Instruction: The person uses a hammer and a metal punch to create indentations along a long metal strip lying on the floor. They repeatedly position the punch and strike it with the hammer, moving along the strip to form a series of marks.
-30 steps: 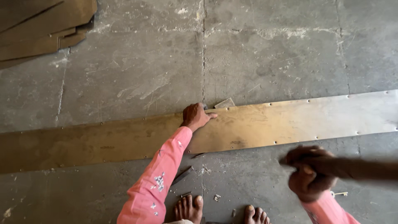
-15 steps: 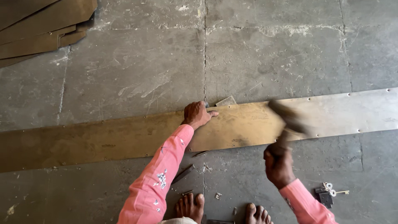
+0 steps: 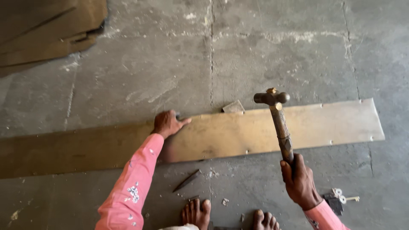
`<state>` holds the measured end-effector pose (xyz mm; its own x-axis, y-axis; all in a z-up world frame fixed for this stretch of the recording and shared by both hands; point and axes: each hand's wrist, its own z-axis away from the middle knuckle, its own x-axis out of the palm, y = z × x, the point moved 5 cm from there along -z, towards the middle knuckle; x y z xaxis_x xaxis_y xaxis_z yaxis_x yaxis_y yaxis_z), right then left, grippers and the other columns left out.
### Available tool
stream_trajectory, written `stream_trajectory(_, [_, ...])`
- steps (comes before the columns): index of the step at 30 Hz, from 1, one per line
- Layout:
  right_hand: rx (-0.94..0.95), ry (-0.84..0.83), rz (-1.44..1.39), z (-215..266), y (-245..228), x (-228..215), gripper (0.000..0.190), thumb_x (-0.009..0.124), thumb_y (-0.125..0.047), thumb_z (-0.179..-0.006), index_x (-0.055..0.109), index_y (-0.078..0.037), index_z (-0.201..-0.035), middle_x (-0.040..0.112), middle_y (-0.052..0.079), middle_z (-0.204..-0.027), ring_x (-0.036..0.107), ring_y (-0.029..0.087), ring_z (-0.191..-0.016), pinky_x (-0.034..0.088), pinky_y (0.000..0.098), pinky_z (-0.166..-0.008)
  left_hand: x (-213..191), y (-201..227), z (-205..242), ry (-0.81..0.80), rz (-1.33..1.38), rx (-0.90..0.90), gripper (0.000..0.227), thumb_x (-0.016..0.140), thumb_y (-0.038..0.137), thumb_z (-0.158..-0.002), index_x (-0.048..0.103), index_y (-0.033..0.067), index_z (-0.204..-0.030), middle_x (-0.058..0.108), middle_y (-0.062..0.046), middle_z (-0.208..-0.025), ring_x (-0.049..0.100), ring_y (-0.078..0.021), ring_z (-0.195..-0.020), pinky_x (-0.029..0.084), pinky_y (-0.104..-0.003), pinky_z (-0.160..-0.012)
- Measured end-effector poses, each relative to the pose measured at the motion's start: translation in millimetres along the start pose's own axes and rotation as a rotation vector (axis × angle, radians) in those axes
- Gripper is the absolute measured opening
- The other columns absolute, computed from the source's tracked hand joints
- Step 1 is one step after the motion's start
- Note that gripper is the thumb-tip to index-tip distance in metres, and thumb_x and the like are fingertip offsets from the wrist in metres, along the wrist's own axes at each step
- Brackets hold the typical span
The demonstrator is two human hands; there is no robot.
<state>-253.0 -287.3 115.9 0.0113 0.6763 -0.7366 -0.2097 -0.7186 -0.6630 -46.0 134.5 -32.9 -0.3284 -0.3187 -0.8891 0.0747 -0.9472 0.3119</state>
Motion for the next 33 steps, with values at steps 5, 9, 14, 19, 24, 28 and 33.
stream_trajectory(5, [-0.320,0.241,-0.143,3.4,-46.4,-36.3,0.017,0.053,-0.019,-0.103,0.054,-0.004,-0.095,0.067,0.010,-0.071,0.065,0.022,-0.057,0.051,0.0350,-0.056,-6.3,52.9,13.9,0.443,-0.006,0.354,0.081,0.083,0.067,-0.065,0.073,0.0012,-0.111,0.072,-0.018,-0.112,0.066,-0.0387,-0.110,0.053,-0.047,-0.096])
stream_trajectory(9, [-0.681,0.379,-0.410,1.5,-46.3,-50.8,0.028,0.048,-0.024,-0.109,0.061,-0.010,-0.088,0.064,0.014,-0.078,0.068,0.024,-0.071,0.055,0.0329,-0.061,33.6,133.2,-3.2,-0.053,0.077,0.199,0.077,0.087,0.066,-0.065,0.071,0.0052,-0.110,0.068,-0.022,-0.114,0.066,-0.0360,-0.107,0.053,-0.048,-0.088])
stream_trajectory(14, [-0.207,-0.024,0.236,-26.0,13.4,36.5,0.023,0.054,-0.025,-0.106,0.054,-0.003,-0.100,0.062,0.020,-0.066,0.061,0.038,-0.058,0.047,0.0482,-0.054,49.3,159.5,1.1,-0.241,0.055,0.118,0.068,0.084,0.065,-0.071,0.075,0.0042,-0.100,0.077,-0.019,-0.100,0.075,-0.0334,-0.096,0.058,-0.046,-0.082])
stream_trajectory(19, [-0.038,-0.083,0.138,-23.7,48.3,33.5,0.025,0.060,-0.023,-0.100,0.048,-0.003,-0.106,0.062,0.022,-0.062,0.060,0.046,-0.054,0.044,0.0545,-0.052,37.8,158.1,-3.8,-0.177,0.066,0.140,0.067,0.087,0.062,-0.068,0.076,0.0035,-0.100,0.075,-0.019,-0.103,0.073,-0.0353,-0.097,0.057,-0.047,-0.083])
stream_trajectory(24, [-0.486,0.181,-0.097,-11.0,35.5,29.2,0.020,0.047,-0.026,-0.105,0.048,-0.016,-0.088,0.056,0.018,-0.062,0.055,0.040,-0.051,0.044,0.0487,-0.049,51.1,155.5,-3.2,-0.228,0.074,0.067,0.068,0.086,0.062,-0.067,0.075,0.0043,-0.102,0.076,-0.019,-0.104,0.073,-0.0351,-0.098,0.057,-0.047,-0.084])
stream_trajectory(28, [-0.084,-0.186,0.290,-28.3,65.0,56.4,0.029,0.059,-0.028,-0.102,0.044,-0.004,-0.098,0.058,0.021,-0.054,0.053,0.041,-0.044,0.041,0.0529,-0.045,42.3,158.8,-3.4,-0.222,0.064,0.094,0.072,0.086,0.063,-0.069,0.075,0.0009,-0.102,0.075,-0.020,-0.106,0.072,-0.0346,-0.099,0.057,-0.046,-0.083])
stream_trajectory(33, [0.243,-0.155,0.086,-6.1,60.3,22.2,0.022,0.055,-0.025,-0.100,0.045,-0.005,-0.102,0.060,0.018,-0.053,0.054,0.034,-0.039,0.042,0.0498,-0.041,31.8,154.2,-30.0,-0.271,0.086,0.023,0.079,0.086,0.068,-0.068,0.073,-0.0005,-0.106,0.073,-0.021,-0.108,0.074,-0.0330,-0.098,0.058,-0.043,-0.085])
